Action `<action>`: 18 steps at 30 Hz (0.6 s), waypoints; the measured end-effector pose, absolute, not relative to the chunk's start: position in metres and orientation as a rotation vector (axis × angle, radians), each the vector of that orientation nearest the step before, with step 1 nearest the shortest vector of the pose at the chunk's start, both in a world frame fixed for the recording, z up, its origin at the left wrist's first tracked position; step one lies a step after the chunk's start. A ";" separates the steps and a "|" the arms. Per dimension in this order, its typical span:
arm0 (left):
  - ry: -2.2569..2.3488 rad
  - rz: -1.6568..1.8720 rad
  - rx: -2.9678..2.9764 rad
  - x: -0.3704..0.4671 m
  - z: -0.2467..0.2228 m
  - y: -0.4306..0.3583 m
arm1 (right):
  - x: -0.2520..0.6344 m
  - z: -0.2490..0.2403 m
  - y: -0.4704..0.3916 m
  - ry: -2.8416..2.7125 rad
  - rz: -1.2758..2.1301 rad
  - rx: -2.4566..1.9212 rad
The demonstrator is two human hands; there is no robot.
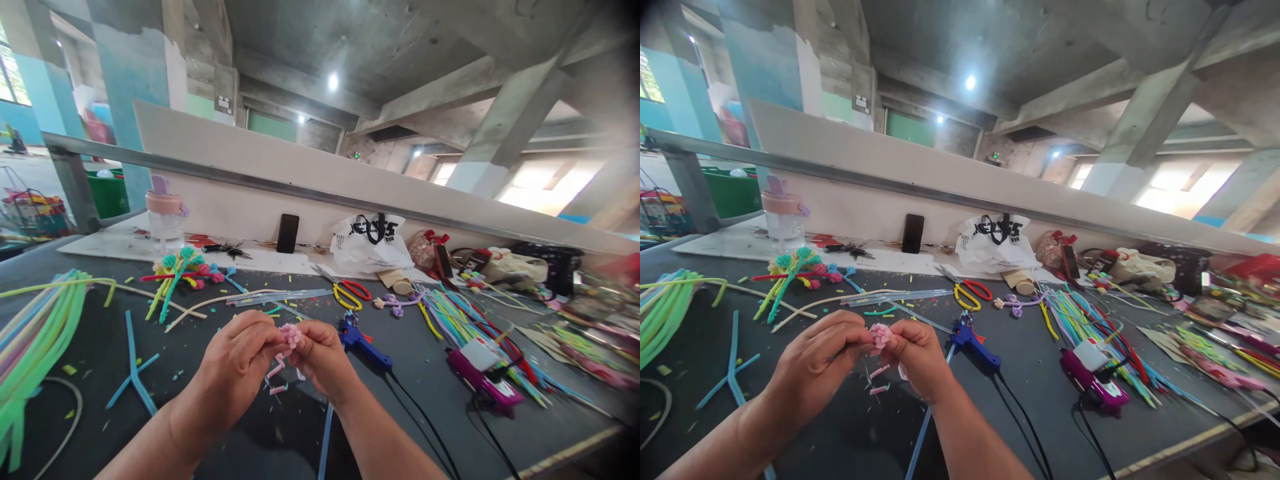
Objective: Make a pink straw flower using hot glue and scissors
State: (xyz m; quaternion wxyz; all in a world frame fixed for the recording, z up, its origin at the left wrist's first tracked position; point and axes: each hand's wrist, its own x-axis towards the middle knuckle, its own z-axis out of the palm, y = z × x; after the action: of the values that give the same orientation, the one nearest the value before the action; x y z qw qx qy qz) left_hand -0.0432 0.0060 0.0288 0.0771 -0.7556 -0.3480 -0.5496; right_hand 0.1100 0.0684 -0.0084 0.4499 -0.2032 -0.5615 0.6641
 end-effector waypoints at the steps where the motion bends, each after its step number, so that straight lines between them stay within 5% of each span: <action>1: -1.055 -1.661 -2.280 -0.043 0.029 0.006 | 0.110 -0.009 0.068 -1.390 1.645 -0.505; 18: -1.204 -1.929 -2.144 -0.048 0.027 0.000 | 0.116 -0.001 0.068 -1.385 1.925 -0.370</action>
State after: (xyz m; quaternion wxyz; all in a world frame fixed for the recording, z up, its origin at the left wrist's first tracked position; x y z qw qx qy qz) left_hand -0.0483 0.0003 0.0267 0.0082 -0.6861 -0.3852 -0.6171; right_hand 0.1159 0.0683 -0.0005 0.3622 -0.1438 -0.5377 0.7477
